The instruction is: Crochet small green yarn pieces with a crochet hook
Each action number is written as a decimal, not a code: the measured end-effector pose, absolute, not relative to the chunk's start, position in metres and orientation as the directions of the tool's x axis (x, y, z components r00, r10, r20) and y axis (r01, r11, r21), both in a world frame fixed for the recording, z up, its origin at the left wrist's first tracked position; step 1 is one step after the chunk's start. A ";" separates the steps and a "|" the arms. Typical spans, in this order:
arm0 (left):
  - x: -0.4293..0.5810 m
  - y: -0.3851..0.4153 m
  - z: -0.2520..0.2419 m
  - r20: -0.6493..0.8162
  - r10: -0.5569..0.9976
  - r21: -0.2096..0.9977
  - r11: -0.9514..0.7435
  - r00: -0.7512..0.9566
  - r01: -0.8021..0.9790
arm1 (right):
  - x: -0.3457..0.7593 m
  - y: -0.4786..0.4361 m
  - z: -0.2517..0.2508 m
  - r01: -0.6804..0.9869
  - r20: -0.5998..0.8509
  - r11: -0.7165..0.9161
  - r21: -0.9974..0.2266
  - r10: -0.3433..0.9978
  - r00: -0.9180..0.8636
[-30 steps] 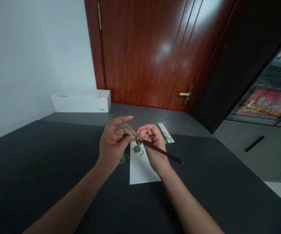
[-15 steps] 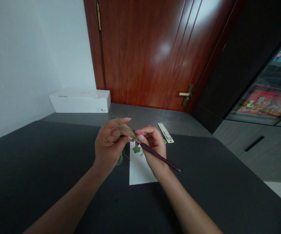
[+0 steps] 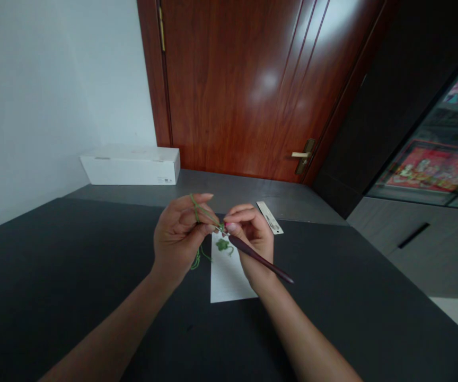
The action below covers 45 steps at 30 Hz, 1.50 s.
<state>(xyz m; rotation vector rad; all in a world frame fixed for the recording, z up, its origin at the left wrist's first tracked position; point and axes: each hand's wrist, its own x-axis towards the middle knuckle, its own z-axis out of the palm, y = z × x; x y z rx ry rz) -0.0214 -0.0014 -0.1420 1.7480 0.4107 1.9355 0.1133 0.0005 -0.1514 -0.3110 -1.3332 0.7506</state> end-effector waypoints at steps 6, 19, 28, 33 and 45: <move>-0.022 -0.001 -0.144 0.840 0.542 0.529 -0.831 -0.035 -0.175 | 0.113 0.000 -0.151 -0.339 0.754 0.723 -0.602 0.655 0.058; -0.014 -0.004 -0.140 0.419 0.908 0.818 -0.390 -0.028 -0.423 | 0.112 0.011 -0.160 -0.269 0.597 0.562 -0.782 0.799 -0.068; -0.016 -0.001 -0.143 0.453 0.891 0.831 -0.426 -0.008 -0.359 | 0.112 0.013 -0.161 -0.232 0.581 0.551 -0.802 0.809 -0.085; -0.018 0.003 -0.145 0.530 0.847 0.824 -0.506 0.030 -0.256 | 0.112 0.013 -0.162 -0.221 0.551 0.529 -0.819 0.833 -0.047; -0.026 0.007 -0.140 0.483 0.875 0.860 -0.475 0.001 -0.185 | 0.115 0.024 -0.167 -0.268 0.472 0.420 -0.867 0.864 -0.173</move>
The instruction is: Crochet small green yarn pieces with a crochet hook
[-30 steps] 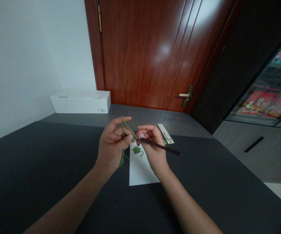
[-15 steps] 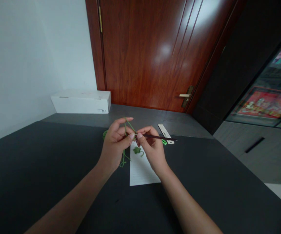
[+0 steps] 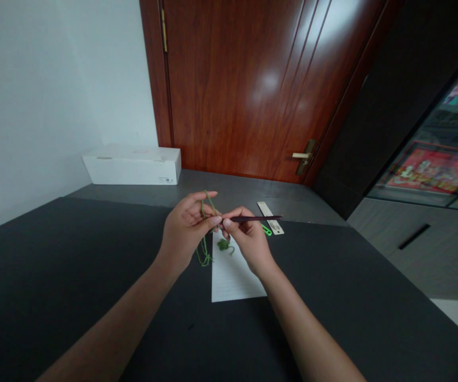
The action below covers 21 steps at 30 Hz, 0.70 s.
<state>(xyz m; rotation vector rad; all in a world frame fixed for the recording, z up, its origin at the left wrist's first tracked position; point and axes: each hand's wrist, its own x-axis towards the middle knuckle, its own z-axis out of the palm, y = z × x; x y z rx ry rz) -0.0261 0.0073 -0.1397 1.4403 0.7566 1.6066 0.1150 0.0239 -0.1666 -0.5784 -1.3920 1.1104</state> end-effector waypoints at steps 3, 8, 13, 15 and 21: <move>-0.027 0.009 -0.141 0.450 0.893 0.878 -0.438 0.018 -0.194 | 0.116 0.028 -0.169 -0.289 0.452 0.390 -0.874 0.871 -0.193; -0.027 0.009 -0.141 0.404 0.914 0.903 -0.393 0.035 -0.173 | 0.118 0.031 -0.173 -0.265 0.443 0.390 -0.882 0.878 -0.181; -0.028 0.011 -0.145 0.354 0.933 0.928 -0.342 0.062 -0.150 | 0.119 0.035 -0.181 -0.171 0.483 0.459 -0.872 0.865 -0.138; -0.028 0.011 -0.146 0.326 0.944 0.935 -0.314 0.054 -0.166 | 0.120 0.037 -0.184 -0.139 0.492 0.475 -0.869 0.859 -0.140; -0.025 0.009 -0.150 0.251 0.968 0.936 -0.251 -0.032 -0.246 | 0.118 0.038 -0.185 -0.215 0.440 0.400 -0.891 0.877 -0.193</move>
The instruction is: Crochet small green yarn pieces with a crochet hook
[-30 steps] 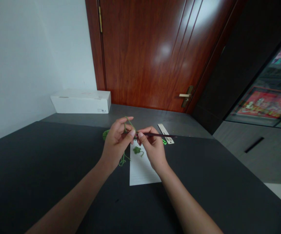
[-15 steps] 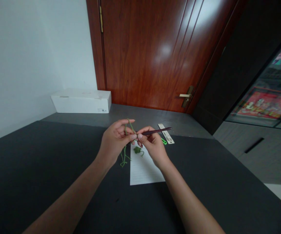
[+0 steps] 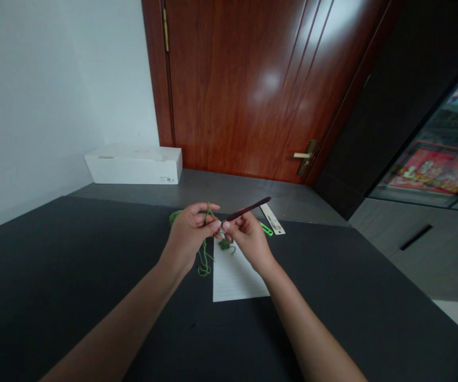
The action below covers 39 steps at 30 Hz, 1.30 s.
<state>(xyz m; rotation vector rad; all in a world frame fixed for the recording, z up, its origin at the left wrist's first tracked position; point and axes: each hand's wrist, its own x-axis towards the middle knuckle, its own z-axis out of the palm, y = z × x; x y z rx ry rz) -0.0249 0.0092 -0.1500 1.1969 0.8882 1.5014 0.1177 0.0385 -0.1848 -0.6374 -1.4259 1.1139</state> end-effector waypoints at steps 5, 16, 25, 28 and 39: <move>-0.023 0.009 -0.150 0.233 0.971 0.934 -0.237 -0.045 -0.268 | 0.118 0.033 -0.176 -0.310 0.354 0.274 -0.910 0.904 -0.241; -0.022 0.009 -0.150 0.236 0.968 0.931 -0.250 -0.082 -0.268 | 0.115 0.029 -0.176 -0.322 0.212 0.120 -0.939 0.939 -0.270; -0.020 0.011 -0.152 0.229 0.968 0.937 -0.248 -0.103 -0.247 | 0.112 0.029 -0.175 -0.238 0.258 0.206 -0.949 0.943 -0.209; -0.020 0.013 -0.154 0.243 0.964 0.934 -0.263 -0.111 -0.243 | 0.113 0.029 -0.175 -0.224 0.227 0.179 -0.958 0.951 -0.211; -0.023 0.017 -0.154 0.256 0.956 0.926 -0.285 -0.143 -0.247 | 0.117 0.025 -0.168 -0.133 0.222 0.200 -0.971 0.957 -0.186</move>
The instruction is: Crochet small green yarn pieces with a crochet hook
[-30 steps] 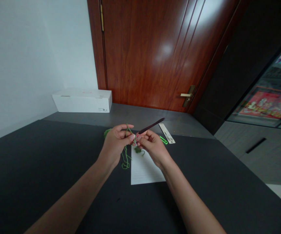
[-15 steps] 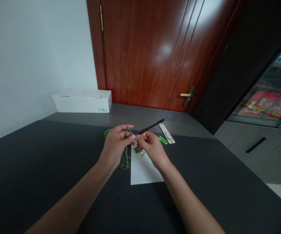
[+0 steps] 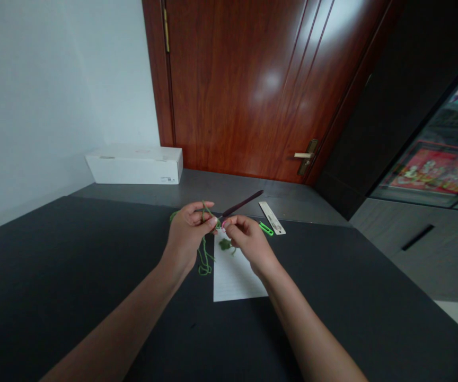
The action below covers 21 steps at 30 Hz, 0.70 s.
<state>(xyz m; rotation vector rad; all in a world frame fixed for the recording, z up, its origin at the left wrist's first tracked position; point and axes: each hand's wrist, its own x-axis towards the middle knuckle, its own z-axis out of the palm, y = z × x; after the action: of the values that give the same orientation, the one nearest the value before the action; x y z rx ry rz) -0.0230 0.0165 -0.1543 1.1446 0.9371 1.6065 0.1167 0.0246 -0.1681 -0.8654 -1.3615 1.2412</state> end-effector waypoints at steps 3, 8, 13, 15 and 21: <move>-0.023 0.017 -0.154 0.255 0.955 0.927 -0.286 -0.154 -0.243 | 0.116 0.025 -0.170 -0.182 0.184 0.154 -0.971 0.969 -0.165; -0.021 0.015 -0.155 0.277 0.946 0.921 -0.311 -0.169 -0.233 | 0.112 0.023 -0.169 -0.326 0.162 0.117 -0.938 0.980 -0.115; -0.017 0.013 -0.155 0.320 0.924 0.912 -0.360 -0.210 -0.197 | 0.105 0.014 -0.161 -0.484 0.166 0.064 -0.873 0.971 -0.172; -0.015 0.012 -0.155 0.338 0.914 0.908 -0.379 -0.223 -0.180 | 0.103 0.011 -0.160 -0.519 0.148 0.018 -0.855 0.967 -0.209; -0.011 0.008 -0.153 0.358 0.907 0.895 -0.400 -0.221 -0.196 | 0.099 0.013 -0.167 -0.482 0.104 0.039 -0.876 0.989 -0.109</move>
<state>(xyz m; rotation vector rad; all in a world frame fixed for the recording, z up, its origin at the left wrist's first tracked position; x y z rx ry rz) -0.0115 0.0081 -0.1534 1.2079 0.9414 1.7368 0.0986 0.0129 -0.1672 -0.7173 -0.9560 1.4436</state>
